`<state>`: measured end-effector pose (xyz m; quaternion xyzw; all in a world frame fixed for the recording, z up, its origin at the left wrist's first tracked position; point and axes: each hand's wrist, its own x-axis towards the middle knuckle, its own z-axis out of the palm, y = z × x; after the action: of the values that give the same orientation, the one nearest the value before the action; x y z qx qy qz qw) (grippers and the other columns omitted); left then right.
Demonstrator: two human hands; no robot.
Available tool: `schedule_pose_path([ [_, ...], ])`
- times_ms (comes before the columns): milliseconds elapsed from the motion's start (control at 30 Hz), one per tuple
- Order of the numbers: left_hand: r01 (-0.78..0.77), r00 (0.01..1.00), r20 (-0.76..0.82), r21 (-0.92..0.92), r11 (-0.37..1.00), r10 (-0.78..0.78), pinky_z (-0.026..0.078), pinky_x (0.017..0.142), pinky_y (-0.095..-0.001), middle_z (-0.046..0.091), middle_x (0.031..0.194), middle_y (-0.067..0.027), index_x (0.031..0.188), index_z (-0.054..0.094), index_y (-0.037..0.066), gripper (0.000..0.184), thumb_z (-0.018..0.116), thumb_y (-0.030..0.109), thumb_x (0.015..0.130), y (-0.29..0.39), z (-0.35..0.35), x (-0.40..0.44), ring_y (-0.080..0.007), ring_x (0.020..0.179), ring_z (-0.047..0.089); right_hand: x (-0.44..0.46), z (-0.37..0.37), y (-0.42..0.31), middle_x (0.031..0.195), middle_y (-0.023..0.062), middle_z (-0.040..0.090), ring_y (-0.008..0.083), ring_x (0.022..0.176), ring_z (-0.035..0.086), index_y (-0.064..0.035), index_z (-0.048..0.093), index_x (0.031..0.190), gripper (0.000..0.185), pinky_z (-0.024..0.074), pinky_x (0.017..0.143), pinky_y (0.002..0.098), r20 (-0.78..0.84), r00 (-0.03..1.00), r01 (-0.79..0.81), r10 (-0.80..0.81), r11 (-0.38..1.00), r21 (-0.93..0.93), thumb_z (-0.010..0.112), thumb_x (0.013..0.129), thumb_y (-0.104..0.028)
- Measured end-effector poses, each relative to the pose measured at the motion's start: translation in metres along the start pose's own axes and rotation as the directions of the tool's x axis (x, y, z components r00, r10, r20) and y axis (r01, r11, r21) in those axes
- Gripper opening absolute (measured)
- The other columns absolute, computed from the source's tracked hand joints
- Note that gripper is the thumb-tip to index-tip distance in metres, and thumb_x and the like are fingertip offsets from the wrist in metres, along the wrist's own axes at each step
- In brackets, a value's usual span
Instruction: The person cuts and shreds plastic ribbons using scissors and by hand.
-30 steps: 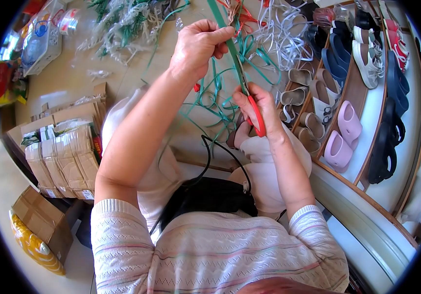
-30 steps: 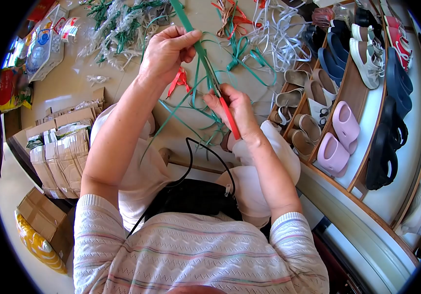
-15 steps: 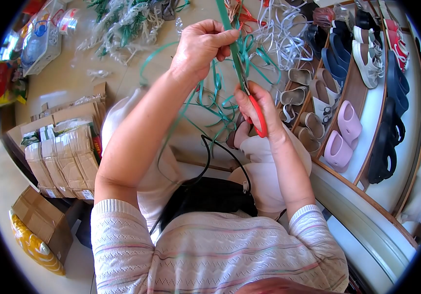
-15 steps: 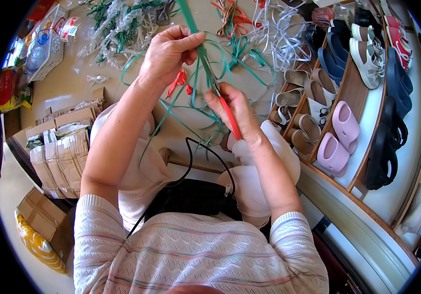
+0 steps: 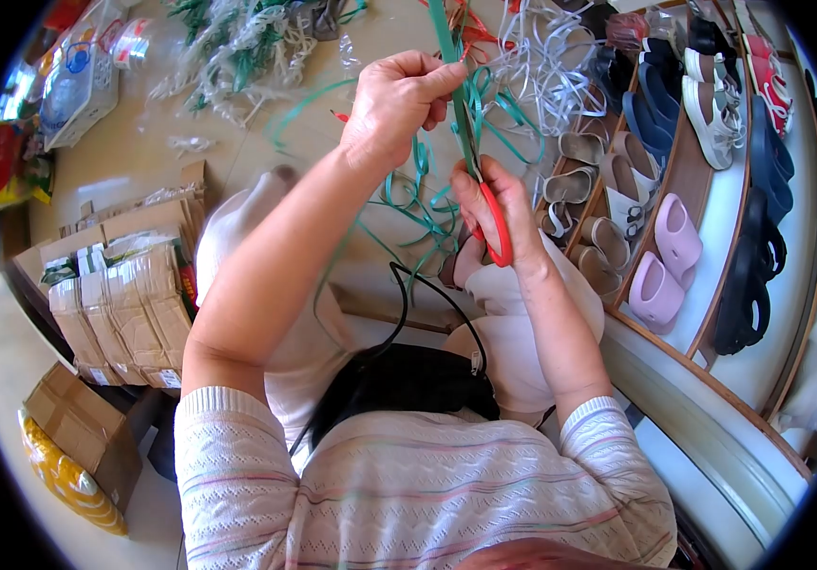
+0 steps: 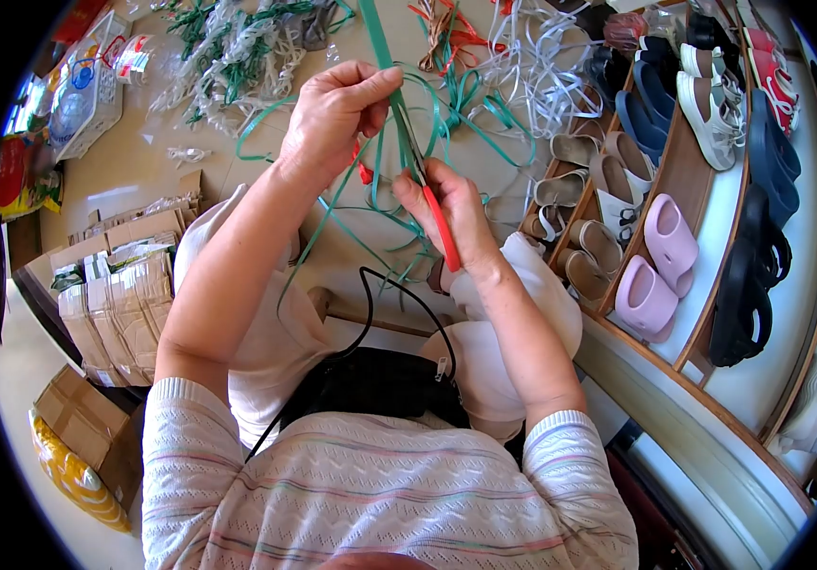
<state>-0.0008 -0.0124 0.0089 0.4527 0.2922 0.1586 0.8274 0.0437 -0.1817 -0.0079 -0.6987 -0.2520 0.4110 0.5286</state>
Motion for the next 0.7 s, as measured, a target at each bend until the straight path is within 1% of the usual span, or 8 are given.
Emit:
schedule_pose_path([
  [200,0.037,0.999,0.001,-0.062,0.997,-0.037,0.033,0.045,-0.0207,0.050,0.054,-0.0004,0.069,0.055,0.005,0.017,0.066,0.015,0.077,0.000,-0.002,0.004,-0.0073,0.046,0.043,-0.005,-0.001,-0.003,0.054,-0.0063,0.042,0.0022,0.041,0.035,-0.0053,0.052,0.087,0.023,0.0282,0.038,0.0171,0.016,0.998,-0.057,0.058,0.997,-0.042,0.057,0.085,-0.028],
  [267,-0.003,1.000,-0.017,-0.068,0.998,0.002,0.033,0.045,-0.0206,0.050,0.054,-0.0010,0.070,0.055,0.004,0.016,0.065,0.014,0.077,0.000,-0.009,0.012,-0.0075,0.047,0.044,-0.006,0.001,0.002,0.054,-0.0062,0.042,0.0022,0.041,0.035,-0.0053,0.052,0.087,0.023,0.0280,0.038,0.0169,0.030,0.998,-0.061,0.062,0.997,-0.044,0.057,0.085,-0.028],
  [300,-0.023,0.999,-0.027,-0.071,0.997,0.021,0.033,0.045,-0.0205,0.051,0.055,-0.0013,0.070,0.054,0.004,0.016,0.065,0.013,0.077,0.003,-0.009,0.014,-0.0076,0.047,0.044,-0.006,0.001,0.002,0.054,-0.0062,0.042,0.0022,0.041,0.035,-0.0053,0.052,0.087,0.023,0.0277,0.038,0.0171,0.025,0.998,-0.050,0.051,0.998,-0.038,0.057,0.086,-0.028],
  [400,-0.046,0.999,-0.011,0.020,0.999,0.046,0.034,0.045,-0.0204,0.051,0.055,-0.0015,0.071,0.054,0.004,0.016,0.065,0.014,0.077,0.003,-0.005,0.006,-0.0075,0.047,0.044,-0.004,0.003,0.002,0.054,-0.0063,0.040,0.0022,0.041,0.035,-0.0055,0.052,0.087,0.023,0.0270,0.038,0.0175,0.015,1.000,-0.015,0.015,1.000,0.003,0.057,0.086,-0.028],
  [467,-0.046,0.999,-0.012,0.012,0.999,0.046,0.034,0.045,-0.0204,0.051,0.055,-0.0014,0.071,0.054,0.004,0.015,0.065,0.014,0.077,0.000,0.000,0.001,-0.0075,0.047,0.044,-0.001,0.004,-0.001,0.053,-0.0066,0.039,0.0022,0.041,0.035,-0.0056,0.052,0.088,0.023,0.0267,0.038,0.0176,0.008,1.000,0.014,-0.014,0.998,0.058,0.057,0.086,-0.028],
  [567,-0.040,0.999,-0.011,0.009,0.999,0.040,0.034,0.045,-0.0205,0.051,0.055,-0.0012,0.070,0.054,0.004,0.015,0.065,0.013,0.077,-0.003,0.000,0.000,-0.0075,0.047,0.044,-0.002,0.000,0.003,0.054,-0.0063,0.040,0.0021,0.041,0.035,-0.0058,0.052,0.088,0.023,0.0270,0.038,0.0173,0.040,0.995,-0.096,0.093,0.991,0.091,0.057,0.085,-0.028],
  [667,-0.014,1.000,-0.017,0.024,1.000,0.014,0.034,0.045,-0.0205,0.051,0.055,-0.0011,0.070,0.054,0.005,0.015,0.064,0.013,0.077,0.002,0.000,0.000,-0.0075,0.047,0.044,-0.005,-0.001,-0.004,0.057,-0.0058,0.041,0.0019,0.042,0.035,-0.0058,0.052,0.089,0.023,0.0276,0.038,0.0170,0.028,0.987,-0.156,0.155,0.987,0.027,0.058,0.085,-0.028],
  [700,-0.002,1.000,-0.021,0.031,1.000,0.002,0.034,0.045,-0.0205,0.051,0.055,-0.0011,0.069,0.054,0.005,0.015,0.064,0.013,0.077,0.003,-0.001,0.000,-0.0075,0.047,0.044,-0.005,-0.003,-0.001,0.057,-0.0057,0.041,0.0019,0.042,0.035,-0.0058,0.052,0.089,0.023,0.0276,0.038,0.0171,0.023,0.989,-0.146,0.146,0.989,-0.001,0.058,0.085,-0.028],
])
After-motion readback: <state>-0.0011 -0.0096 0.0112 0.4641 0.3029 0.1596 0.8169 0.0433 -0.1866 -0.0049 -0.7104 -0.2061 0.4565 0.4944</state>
